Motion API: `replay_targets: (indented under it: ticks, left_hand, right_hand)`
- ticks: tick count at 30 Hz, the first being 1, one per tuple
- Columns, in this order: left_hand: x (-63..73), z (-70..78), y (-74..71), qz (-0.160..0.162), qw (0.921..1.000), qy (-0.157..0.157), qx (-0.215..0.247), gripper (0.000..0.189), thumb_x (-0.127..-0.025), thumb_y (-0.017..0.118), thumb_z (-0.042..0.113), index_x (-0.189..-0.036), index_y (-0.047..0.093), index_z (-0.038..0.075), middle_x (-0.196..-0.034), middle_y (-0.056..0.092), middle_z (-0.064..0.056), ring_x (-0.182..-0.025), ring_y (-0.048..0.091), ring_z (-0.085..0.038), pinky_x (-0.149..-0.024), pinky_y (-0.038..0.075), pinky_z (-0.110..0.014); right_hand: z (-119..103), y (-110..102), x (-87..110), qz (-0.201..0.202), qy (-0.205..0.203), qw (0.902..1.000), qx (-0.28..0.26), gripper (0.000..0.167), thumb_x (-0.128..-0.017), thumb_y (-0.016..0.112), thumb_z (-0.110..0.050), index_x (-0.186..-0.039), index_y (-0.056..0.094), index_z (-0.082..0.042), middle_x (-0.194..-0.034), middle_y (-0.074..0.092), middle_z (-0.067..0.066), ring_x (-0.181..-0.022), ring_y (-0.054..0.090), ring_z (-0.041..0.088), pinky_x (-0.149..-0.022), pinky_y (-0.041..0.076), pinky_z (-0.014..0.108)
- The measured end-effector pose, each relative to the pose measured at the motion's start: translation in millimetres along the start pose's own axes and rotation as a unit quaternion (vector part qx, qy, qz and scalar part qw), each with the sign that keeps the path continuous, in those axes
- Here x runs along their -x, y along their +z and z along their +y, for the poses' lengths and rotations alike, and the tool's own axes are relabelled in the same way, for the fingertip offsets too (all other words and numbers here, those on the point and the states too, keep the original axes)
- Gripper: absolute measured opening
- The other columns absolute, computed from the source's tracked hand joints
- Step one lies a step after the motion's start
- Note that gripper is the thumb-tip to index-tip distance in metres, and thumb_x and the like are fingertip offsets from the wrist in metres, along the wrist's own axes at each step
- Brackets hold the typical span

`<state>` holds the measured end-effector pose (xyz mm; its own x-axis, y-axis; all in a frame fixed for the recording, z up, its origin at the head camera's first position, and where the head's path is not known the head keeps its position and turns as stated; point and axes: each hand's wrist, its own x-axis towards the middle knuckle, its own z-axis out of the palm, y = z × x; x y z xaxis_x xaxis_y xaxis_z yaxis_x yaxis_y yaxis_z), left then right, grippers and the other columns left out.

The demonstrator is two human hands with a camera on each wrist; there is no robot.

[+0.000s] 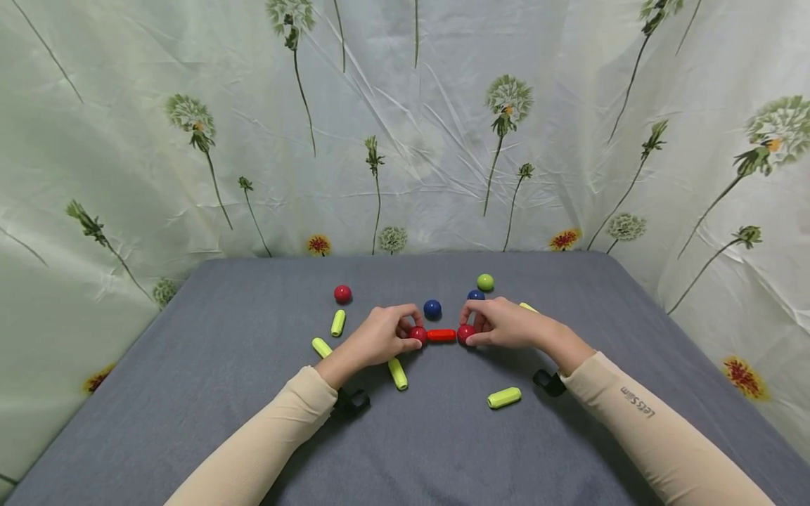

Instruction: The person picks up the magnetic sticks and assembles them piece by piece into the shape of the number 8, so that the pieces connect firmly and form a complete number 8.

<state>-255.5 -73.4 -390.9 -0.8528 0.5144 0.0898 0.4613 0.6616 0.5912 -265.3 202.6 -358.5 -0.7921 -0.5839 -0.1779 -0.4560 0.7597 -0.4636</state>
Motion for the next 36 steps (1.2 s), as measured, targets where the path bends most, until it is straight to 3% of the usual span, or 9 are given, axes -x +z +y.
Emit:
replay_targets:
  ticks: [27, 36]
  left_hand:
    - [-4.6, 2.8, 0.2, -0.016, 0.9998, -0.011, -0.011, 0.023, -0.09, 0.083, 0.021, -0.105, 0.065, 0.023, -0.097, 0.077, 0.002, -0.082, 0.065, -0.009, -0.076, 0.056, -0.029]
    - [-7.8, 2.5, 0.7, -0.009, 0.9998, -0.007, -0.018, 0.023, -0.091, 0.082, 0.02, -0.105, 0.065, 0.021, -0.097, 0.075, 0.001, -0.082, 0.064, -0.01, -0.075, 0.055, -0.029]
  right_hand:
    - [4.5, 3.0, 1.2, -0.003, 0.002, 0.9995, -0.031, 0.03, -0.096, 0.077, -0.029, -0.117, 0.06, -0.015, -0.088, 0.069, -0.002, -0.077, 0.062, 0.011, -0.077, 0.051, 0.03]
    - [9.5, 1.3, -0.7, 0.002, -0.003, 0.9992, -0.039, 0.029, -0.096, 0.077, -0.029, -0.117, 0.06, -0.017, -0.097, 0.072, -0.001, -0.086, 0.066, 0.01, -0.082, 0.055, 0.033]
